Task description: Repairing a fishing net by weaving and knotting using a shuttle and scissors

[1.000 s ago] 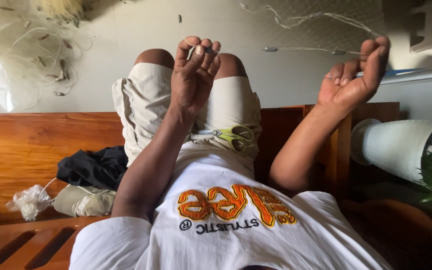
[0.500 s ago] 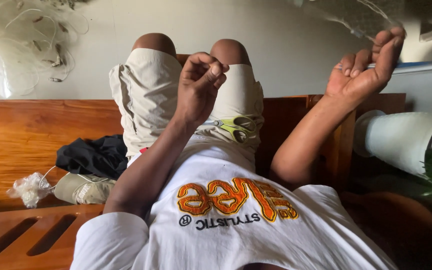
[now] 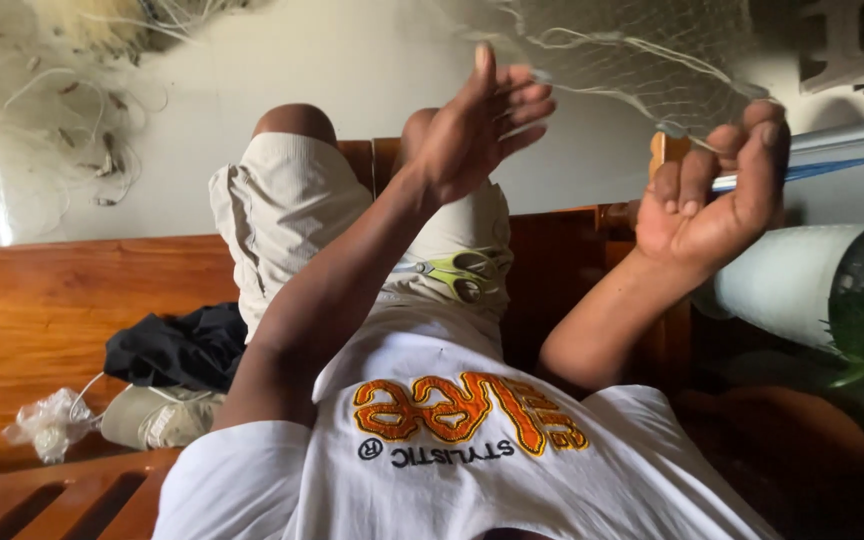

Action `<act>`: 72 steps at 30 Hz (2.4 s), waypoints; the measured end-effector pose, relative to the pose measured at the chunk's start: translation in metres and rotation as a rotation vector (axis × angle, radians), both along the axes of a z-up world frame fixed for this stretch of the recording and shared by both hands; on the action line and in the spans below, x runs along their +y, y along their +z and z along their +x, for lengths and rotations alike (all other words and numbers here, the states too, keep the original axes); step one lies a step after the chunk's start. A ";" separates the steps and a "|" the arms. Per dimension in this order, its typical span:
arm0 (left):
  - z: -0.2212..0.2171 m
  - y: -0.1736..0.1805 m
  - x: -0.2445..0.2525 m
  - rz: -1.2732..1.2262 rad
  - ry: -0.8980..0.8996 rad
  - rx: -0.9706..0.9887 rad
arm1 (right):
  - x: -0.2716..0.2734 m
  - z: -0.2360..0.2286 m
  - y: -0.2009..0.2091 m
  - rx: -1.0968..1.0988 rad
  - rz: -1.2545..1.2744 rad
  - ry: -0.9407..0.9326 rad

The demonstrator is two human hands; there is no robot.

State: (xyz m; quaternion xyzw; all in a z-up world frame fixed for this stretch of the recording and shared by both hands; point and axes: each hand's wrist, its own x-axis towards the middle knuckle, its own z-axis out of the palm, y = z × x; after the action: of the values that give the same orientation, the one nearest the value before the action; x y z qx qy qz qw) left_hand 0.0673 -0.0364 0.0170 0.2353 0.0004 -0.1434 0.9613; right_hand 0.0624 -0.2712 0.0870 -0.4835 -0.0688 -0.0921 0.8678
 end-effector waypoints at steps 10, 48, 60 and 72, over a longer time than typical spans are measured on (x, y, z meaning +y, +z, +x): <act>0.058 -0.012 0.027 -0.311 0.288 -0.096 | 0.004 0.011 0.002 0.011 0.015 0.028; 0.024 -0.043 0.022 -0.463 0.372 0.019 | -0.045 0.038 -0.008 0.028 0.009 -0.150; -0.063 -0.019 0.037 -0.388 0.343 -0.069 | -0.037 0.065 -0.048 0.010 0.025 -0.124; -0.144 0.006 -0.015 -0.068 0.318 -0.133 | 0.106 0.028 -0.082 0.418 -0.284 0.703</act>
State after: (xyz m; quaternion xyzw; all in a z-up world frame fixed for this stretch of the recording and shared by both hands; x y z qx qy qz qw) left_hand -0.0765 -0.0515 0.0226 0.2085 -0.0307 0.0262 0.9772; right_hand 0.0901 -0.1653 0.0052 -0.5535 -0.0641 0.3192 0.7665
